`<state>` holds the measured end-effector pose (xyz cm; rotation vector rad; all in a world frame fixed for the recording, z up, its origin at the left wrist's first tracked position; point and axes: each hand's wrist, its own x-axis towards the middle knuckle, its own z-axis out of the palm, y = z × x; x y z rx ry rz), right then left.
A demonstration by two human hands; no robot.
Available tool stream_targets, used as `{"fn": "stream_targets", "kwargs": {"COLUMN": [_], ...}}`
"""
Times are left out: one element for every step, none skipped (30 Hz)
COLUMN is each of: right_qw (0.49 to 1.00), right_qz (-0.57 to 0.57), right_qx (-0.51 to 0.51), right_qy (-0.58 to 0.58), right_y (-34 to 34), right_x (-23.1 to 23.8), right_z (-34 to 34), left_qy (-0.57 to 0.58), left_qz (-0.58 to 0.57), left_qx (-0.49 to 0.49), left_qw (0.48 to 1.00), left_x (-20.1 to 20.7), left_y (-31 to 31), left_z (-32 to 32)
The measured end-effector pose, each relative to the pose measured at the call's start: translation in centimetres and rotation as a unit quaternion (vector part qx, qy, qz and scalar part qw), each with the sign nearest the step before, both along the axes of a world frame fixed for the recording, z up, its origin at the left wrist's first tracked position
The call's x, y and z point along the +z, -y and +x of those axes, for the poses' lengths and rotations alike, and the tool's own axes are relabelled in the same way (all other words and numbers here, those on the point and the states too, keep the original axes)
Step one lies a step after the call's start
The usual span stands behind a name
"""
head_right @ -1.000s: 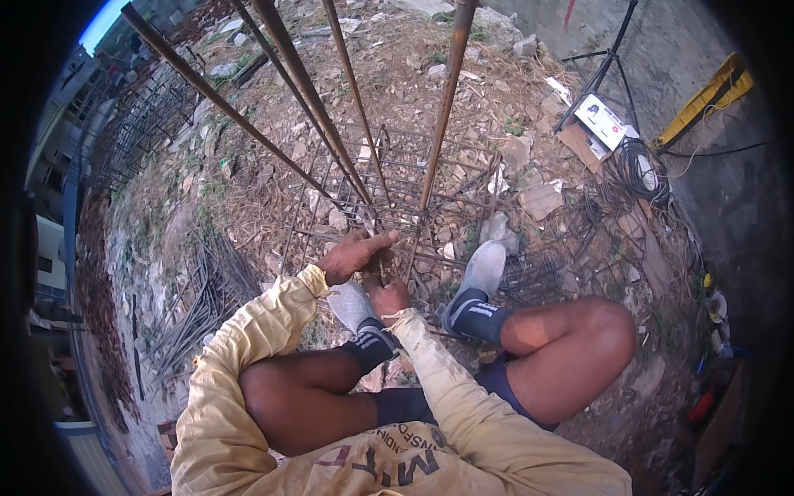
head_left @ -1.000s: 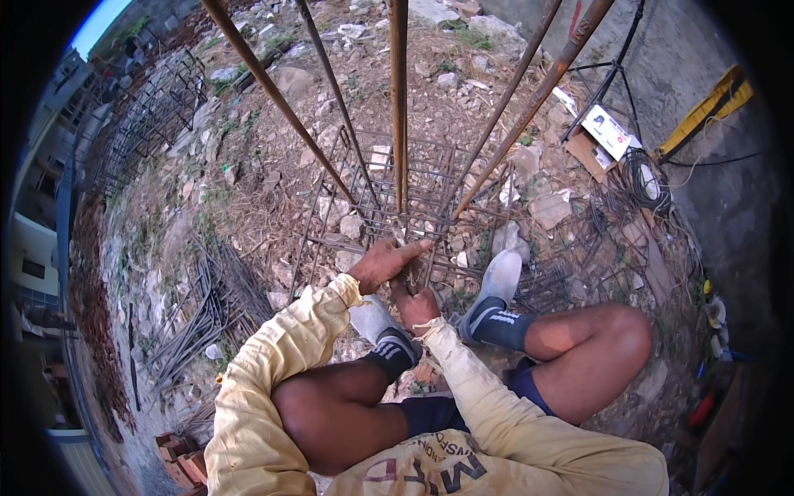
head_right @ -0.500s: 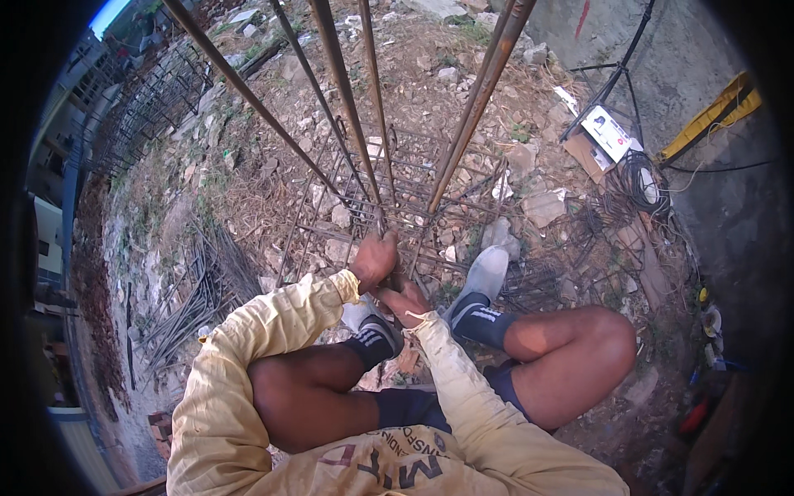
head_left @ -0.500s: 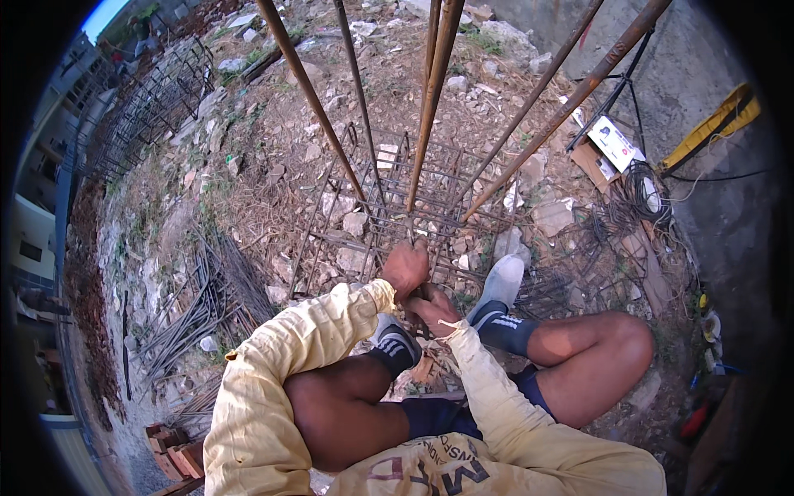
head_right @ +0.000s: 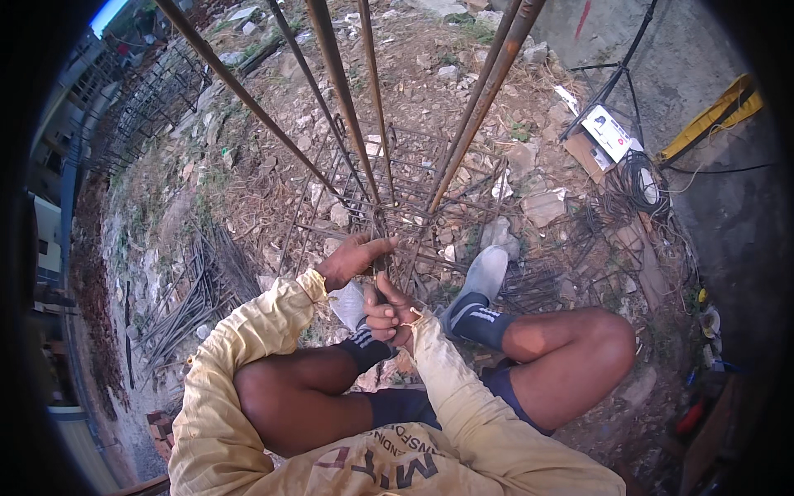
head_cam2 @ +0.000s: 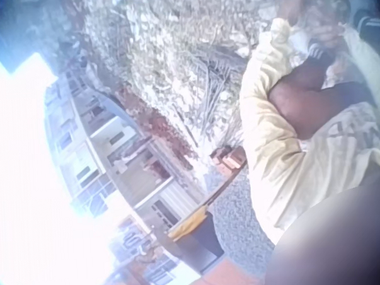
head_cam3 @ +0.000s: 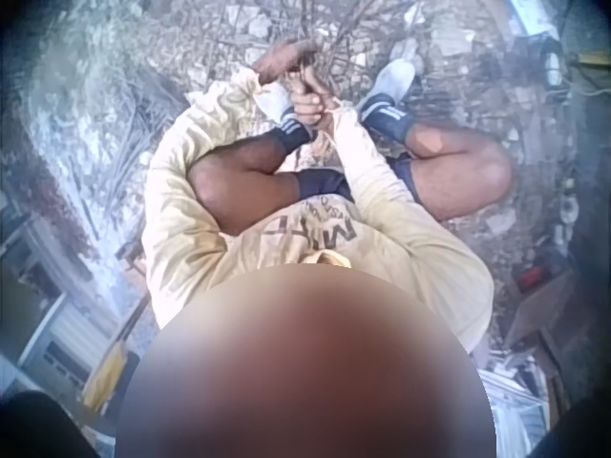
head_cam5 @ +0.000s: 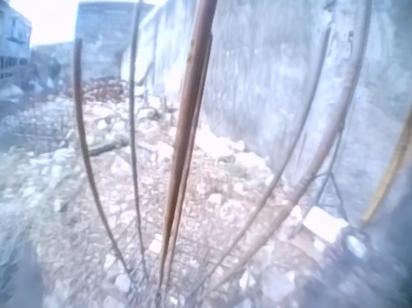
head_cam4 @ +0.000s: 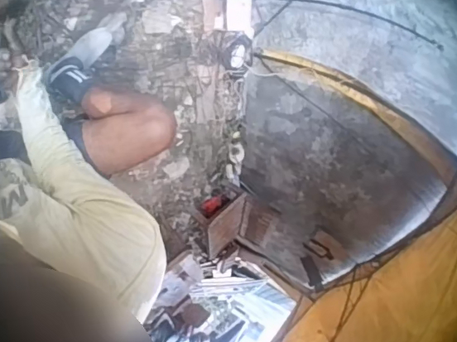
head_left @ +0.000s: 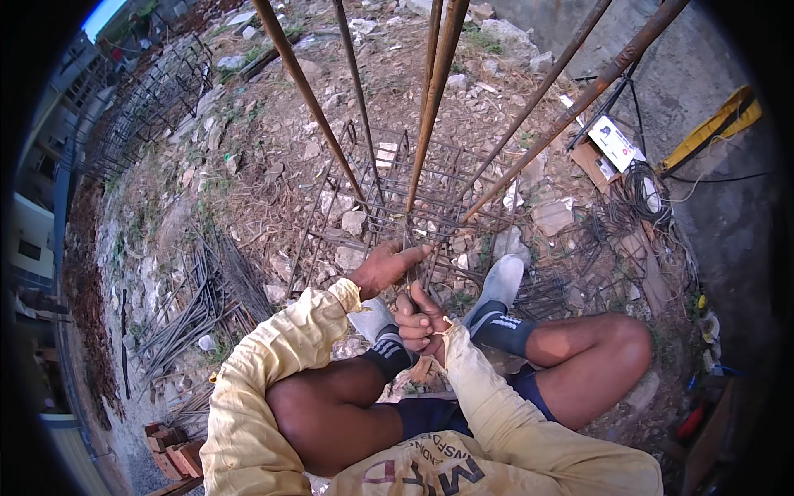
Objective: The person sits on the ground at a construction site and assembles a rebar cage by tying vertical bars to horizontal rings with wire. They use pliers to twist and secure the wire at multiple intersections, then place a pre-bent metal ring around the top of the vertical bars.
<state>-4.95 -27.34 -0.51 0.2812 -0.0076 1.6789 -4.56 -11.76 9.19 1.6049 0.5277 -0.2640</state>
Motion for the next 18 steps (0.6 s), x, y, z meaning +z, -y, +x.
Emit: {"fn": "stream_targets", "kwargs": {"right_qw": [0.995,0.979,0.981,0.998,0.996,0.976,0.934,0.877,0.81,0.664,0.441,0.459,0.48,0.5,0.541,0.59,0.659,0.736], "right_qz": [0.089,0.178,0.167,0.05,-0.064,-0.164,-0.25,-0.314,-0.388,-0.349,-0.347,-0.397,-0.44,-0.481,-0.496,-0.483,-0.452,-0.407], "right_qx": [-0.001,0.005,0.007,-0.025,-0.047,-0.066,-0.117,-0.169,-0.204,-0.267,-0.321,-0.289,-0.258,-0.227,-0.181,-0.147,-0.101,-0.057], "right_qy": [-0.05,-0.101,-0.094,-0.026,0.047,0.128,0.226,0.322,0.39,0.605,0.763,0.741,0.713,0.684,0.654,0.63,0.593,0.538], "right_y": [-0.8,-1.5,-1.5,-0.8,0.0,0.4,0.6,0.6,0.7,1.0,1.3,1.4,0.7,0.1,0.8,0.7,0.9,1.5], "right_x": [-0.7,-0.6,-0.4,-0.1,0.4,0.9,1.1,1.1,0.3,0.0,-0.5,0.2,0.7,1.4,2.0,2.6,3.0,3.1], "right_z": [-0.5,-0.9,-1.1,-1.2,-1.2,-0.7,-0.3,0.0,0.6,1.5,2.6,2.0,1.2,0.4,0.9,1.4,1.7,2.3], "left_qy": [-0.02,-0.041,-0.062,-0.082,-0.019,0.041,0.077,0.033,-0.034,-0.041,-0.049,-0.051,-0.046,-0.041,0.004,0.049,0.09,0.06], "left_qz": [-0.007,-0.013,-0.019,-0.026,0.15,0.298,0.47,0.46,0.268,0.24,0.236,0.213,0.204,0.189,0.17,0.152,0.133,0.103], "left_qx": [0.007,0.02,0.035,0.052,-0.063,-0.096,-0.124,-0.143,0.04,0.058,0.043,0.044,0.047,0.045,0.048,0.048,0.047,0.037], "left_qw": [1.0,0.999,0.997,0.995,0.986,0.949,0.87,0.876,0.962,0.968,0.969,0.975,0.977,0.98,0.984,0.986,0.986,0.992], "left_x": [0.1,0.1,0.2,0.2,-1.3,-3.3,-3.0,-4.5,-2.5,-3.4,-2.3,-2.5,-2.7,-2.4,-1.8,-1.0,-0.5,-0.3], "left_y": [0.3,0.6,1.0,1.1,-0.1,0.2,1.4,1.4,2.6,2.9,3.6,3.8,3.1,2.6,2.1,1.6,1.3,0.9], "left_z": [0.3,0.3,0.3,0.0,-0.6,-1.0,-1.2,-0.5,0.3,1.0,1.7,1.6,1.1,0.5,0.1,-0.4,-1.0,-1.2]}}
